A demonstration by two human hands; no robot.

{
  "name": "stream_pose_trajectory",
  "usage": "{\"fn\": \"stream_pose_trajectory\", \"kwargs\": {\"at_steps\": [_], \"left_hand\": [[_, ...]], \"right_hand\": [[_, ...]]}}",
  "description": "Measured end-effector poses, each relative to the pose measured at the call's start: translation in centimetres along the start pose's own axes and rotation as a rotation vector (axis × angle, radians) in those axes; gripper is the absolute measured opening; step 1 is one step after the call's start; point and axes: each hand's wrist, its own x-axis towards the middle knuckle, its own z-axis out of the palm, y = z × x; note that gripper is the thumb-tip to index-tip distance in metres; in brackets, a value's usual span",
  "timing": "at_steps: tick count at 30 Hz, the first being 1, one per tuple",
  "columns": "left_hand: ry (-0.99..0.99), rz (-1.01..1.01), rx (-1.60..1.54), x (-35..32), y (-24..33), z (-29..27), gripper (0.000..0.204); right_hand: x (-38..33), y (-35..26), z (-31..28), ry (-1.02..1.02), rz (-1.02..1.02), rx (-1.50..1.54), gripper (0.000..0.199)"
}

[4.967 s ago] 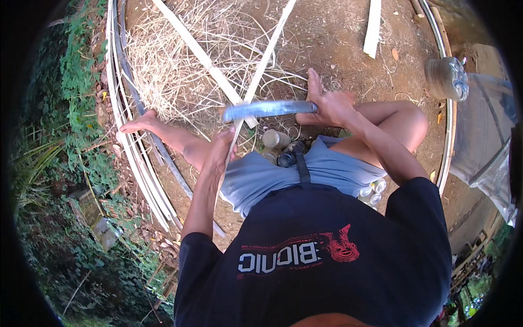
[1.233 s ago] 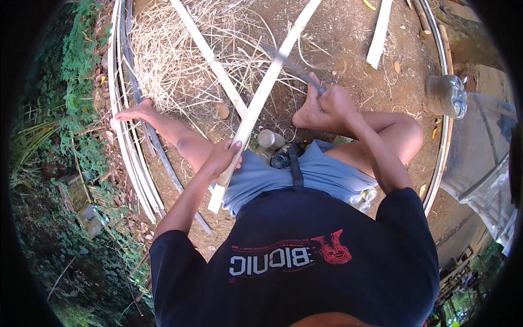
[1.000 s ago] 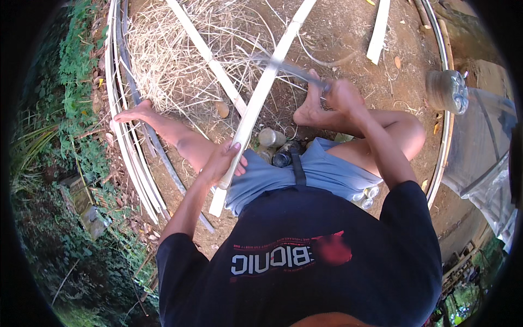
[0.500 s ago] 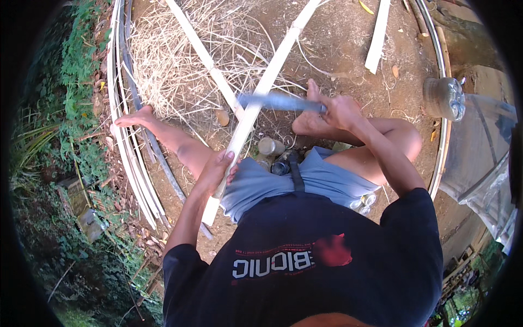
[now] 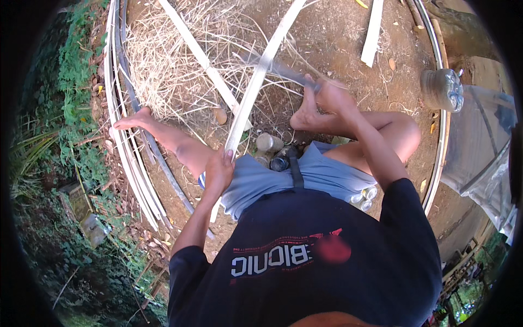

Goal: The person whittles bamboo strips using a knife, smoothing the surface and edges while sitting outdoors.

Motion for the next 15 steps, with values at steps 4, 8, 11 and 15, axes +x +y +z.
{"fn": "stream_pose_trajectory", "kwargs": {"at_steps": [4,8,11,15], "left_hand": [[0.016,-0.028,-0.055,-0.2,0.5,-0.3,0.022],[0.068,0.045,-0.007,-1.1,0.7,0.1,0.022],[0.035,-0.010,-0.023,-2.3,1.3,-0.3,0.021],[0.060,-0.024,-0.083,-2.1,1.3,-0.1,0.020]], "right_hand": [[-0.4,-1.4,-2.4,-0.114,0.036,0.017,0.036],[-1.6,-0.1,1.0,0.054,-0.239,-0.254,0.040],[2.6,2.4,-0.1,-0.029,0.063,-0.059,0.046],[0.7,-0.2,1.1,-0.056,-0.084,-0.036,0.043]]}}
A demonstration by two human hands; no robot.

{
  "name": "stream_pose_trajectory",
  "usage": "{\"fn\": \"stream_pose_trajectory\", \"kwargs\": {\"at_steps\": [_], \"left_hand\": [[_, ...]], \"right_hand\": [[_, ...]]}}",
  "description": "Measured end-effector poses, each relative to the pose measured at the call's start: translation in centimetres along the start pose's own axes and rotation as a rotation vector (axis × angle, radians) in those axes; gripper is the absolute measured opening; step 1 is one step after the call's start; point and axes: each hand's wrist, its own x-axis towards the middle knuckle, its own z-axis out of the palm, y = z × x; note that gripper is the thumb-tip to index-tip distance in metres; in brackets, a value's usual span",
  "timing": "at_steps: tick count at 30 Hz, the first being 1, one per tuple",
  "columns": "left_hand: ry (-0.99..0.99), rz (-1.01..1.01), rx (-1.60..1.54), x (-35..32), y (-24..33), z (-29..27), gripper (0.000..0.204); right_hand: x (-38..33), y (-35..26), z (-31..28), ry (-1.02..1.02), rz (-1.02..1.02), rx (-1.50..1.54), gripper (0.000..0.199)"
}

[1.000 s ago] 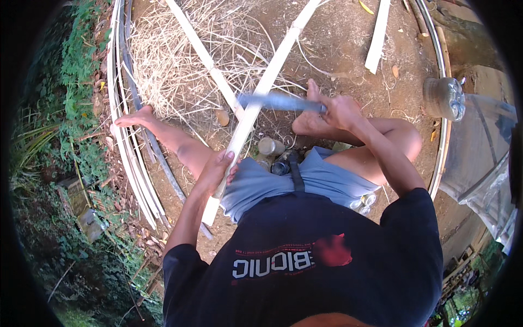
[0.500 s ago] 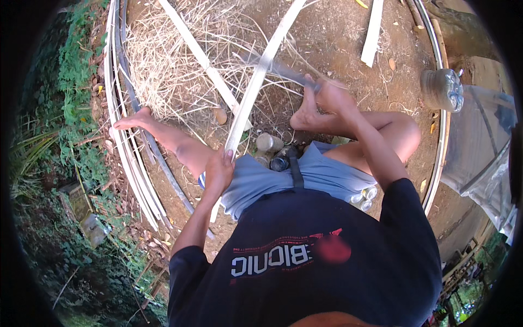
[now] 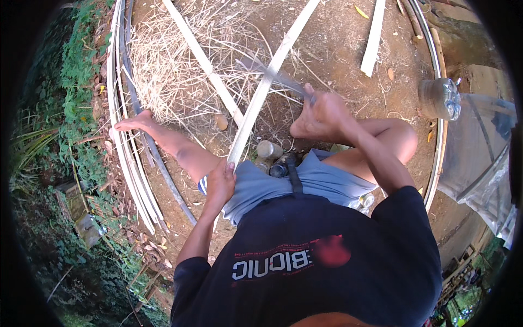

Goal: The person whittles bamboo strips using a knife, smoothing the surface and edges while sitting outdoors.

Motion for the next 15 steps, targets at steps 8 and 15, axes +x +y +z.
{"fn": "stream_pose_trajectory", "kwargs": {"at_steps": [8,15], "left_hand": [[0.076,0.137,0.171,0.7,-0.2,1.4,0.017],[0.199,0.183,0.318,1.2,1.9,1.9,0.013]], "right_hand": [[3.9,6.0,1.1,0.058,0.258,0.313,0.032],[-5.4,-4.1,1.3,0.128,-0.160,0.172,0.036]]}}
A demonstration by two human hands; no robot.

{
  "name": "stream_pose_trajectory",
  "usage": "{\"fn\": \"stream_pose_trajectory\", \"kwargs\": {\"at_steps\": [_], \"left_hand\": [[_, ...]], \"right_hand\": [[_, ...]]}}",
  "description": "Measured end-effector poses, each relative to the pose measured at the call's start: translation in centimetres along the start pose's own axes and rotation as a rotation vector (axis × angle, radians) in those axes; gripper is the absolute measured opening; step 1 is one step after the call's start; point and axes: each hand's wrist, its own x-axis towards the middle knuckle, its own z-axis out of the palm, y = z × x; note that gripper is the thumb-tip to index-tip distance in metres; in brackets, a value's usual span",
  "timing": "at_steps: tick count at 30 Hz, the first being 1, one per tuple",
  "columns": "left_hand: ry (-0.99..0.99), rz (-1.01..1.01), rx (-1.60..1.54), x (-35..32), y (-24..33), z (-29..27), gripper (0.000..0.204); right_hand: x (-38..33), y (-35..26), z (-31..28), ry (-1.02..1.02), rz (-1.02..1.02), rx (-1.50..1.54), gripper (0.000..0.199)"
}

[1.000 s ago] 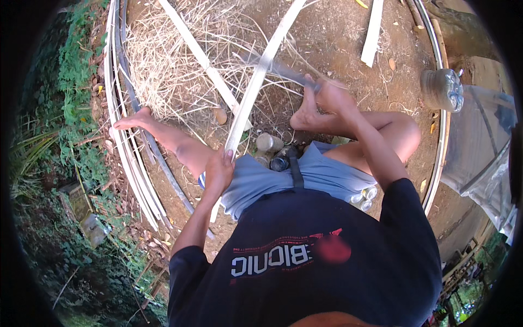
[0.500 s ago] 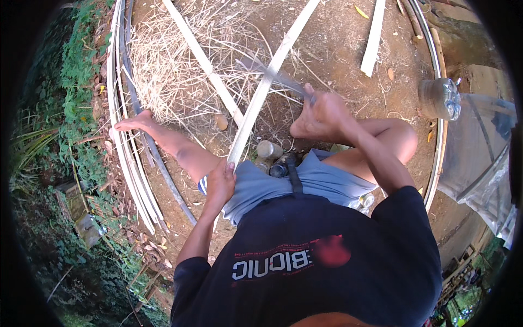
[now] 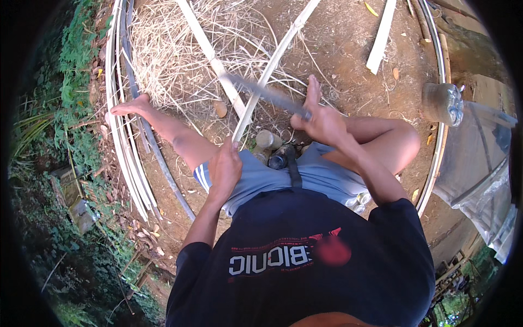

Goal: The person whittles bamboo strips using a knife, smoothing the surface and edges while sitting outdoors.

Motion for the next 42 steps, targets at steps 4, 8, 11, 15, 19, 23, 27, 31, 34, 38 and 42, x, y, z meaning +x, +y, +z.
{"fn": "stream_pose_trajectory", "kwargs": {"at_steps": [4,8,11,15,19,23,27,31,34,38,42], "left_hand": [[-0.018,-0.042,0.073,-0.1,-0.5,-0.4,0.011],[0.004,-0.061,0.087,-0.3,-0.3,-0.7,0.010],[0.019,-0.053,0.096,-0.3,-0.4,-0.5,0.010],[0.004,-0.020,0.053,-1.9,-0.8,-0.8,0.008],[0.015,-0.055,0.116,-1.8,-0.4,-0.6,0.007],[-0.024,-0.090,0.019,-2.4,-0.5,-0.9,0.009],[-0.031,-0.097,0.036,-2.5,-1.3,-0.9,0.012],[-0.116,-0.099,-0.180,-1.7,-2.8,-0.7,0.017],[-0.353,-0.412,-0.554,-1.6,-2.2,-1.3,0.022],[-0.342,-0.386,-0.562,-2.4,-1.6,-2.1,0.026],[-0.460,-0.378,-0.699,-1.9,-1.4,-2.5,0.028]], "right_hand": [[0.8,1.3,0.3,-0.037,0.032,-0.156,0.072],[2.4,2.0,-1.9,-0.138,0.142,-0.130,0.069],[1.1,-1.5,-4.1,-0.371,0.084,-0.267,0.056],[5.8,9.1,0.2,0.054,0.126,-0.033,0.051],[5.0,5.5,-0.8,-0.026,0.163,-0.060,0.041],[4.4,4.1,-1.7,0.073,0.069,-0.220,0.041],[7.2,6.2,-2.5,0.042,0.360,-0.029,0.033],[2.9,2.1,0.7,0.048,0.062,-0.122,0.020],[0.9,1.7,1.2,0.042,-0.068,-0.265,0.025],[5.2,6.0,-2.1,-0.166,0.377,-0.032,0.045],[1.1,3.8,-0.4,0.132,-0.007,-0.109,0.039]]}}
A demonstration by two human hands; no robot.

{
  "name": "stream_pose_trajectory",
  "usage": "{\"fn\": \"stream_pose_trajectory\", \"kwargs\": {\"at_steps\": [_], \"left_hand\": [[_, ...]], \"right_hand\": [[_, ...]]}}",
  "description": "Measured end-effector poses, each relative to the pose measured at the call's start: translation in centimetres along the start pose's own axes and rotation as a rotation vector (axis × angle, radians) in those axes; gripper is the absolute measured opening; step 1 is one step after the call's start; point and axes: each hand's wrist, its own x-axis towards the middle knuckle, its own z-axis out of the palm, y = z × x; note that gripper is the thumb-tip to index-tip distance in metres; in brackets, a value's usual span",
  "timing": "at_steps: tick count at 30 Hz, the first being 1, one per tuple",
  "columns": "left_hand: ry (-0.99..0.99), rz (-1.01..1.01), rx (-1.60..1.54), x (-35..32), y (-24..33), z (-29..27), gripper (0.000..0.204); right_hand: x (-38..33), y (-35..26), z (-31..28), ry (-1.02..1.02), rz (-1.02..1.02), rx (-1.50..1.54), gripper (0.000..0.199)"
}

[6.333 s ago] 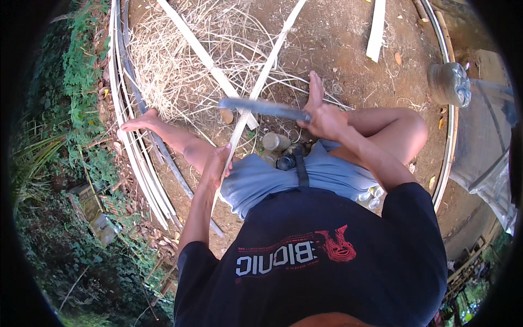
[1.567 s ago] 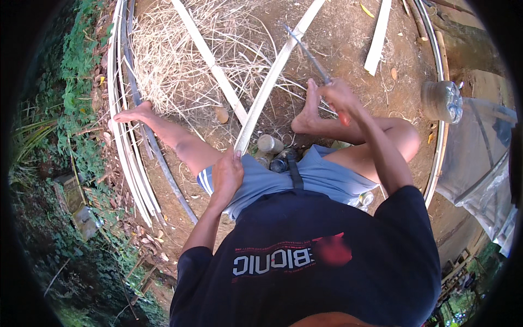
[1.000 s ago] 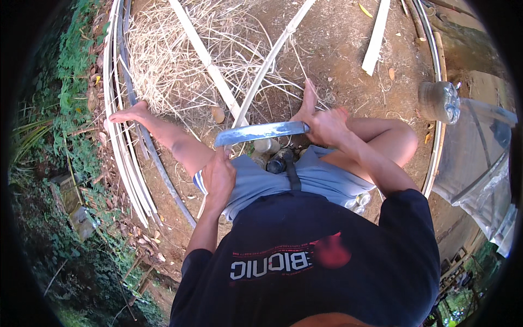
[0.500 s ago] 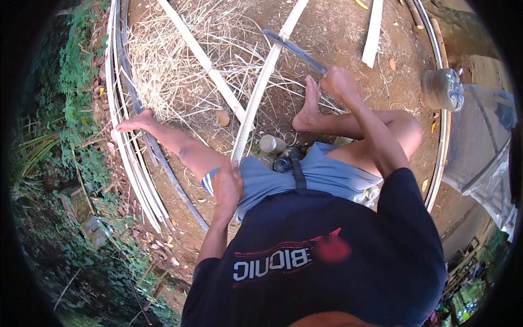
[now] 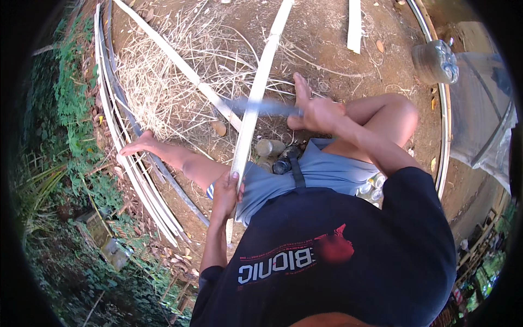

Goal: The person whittles bamboo strips using a knife, smoothing the surface and edges while sitting outdoors.

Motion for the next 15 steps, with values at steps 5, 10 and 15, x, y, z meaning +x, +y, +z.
{"fn": "stream_pose_trajectory", "kwargs": {"at_steps": [5,10,15], "left_hand": [[-0.130,-0.083,-0.119,-0.6,1.1,-1.3,0.030],[-0.144,-0.103,-0.165,-1.3,1.3,-1.5,0.031],[-0.131,-0.139,-0.168,-2.7,1.3,-2.4,0.030]], "right_hand": [[3.5,3.7,-0.6,-0.044,0.439,0.029,0.035],[-1.9,2.3,0.7,0.084,-0.213,-0.228,0.067],[5.0,11.0,-1.8,-0.124,0.363,-0.040,0.028]]}}
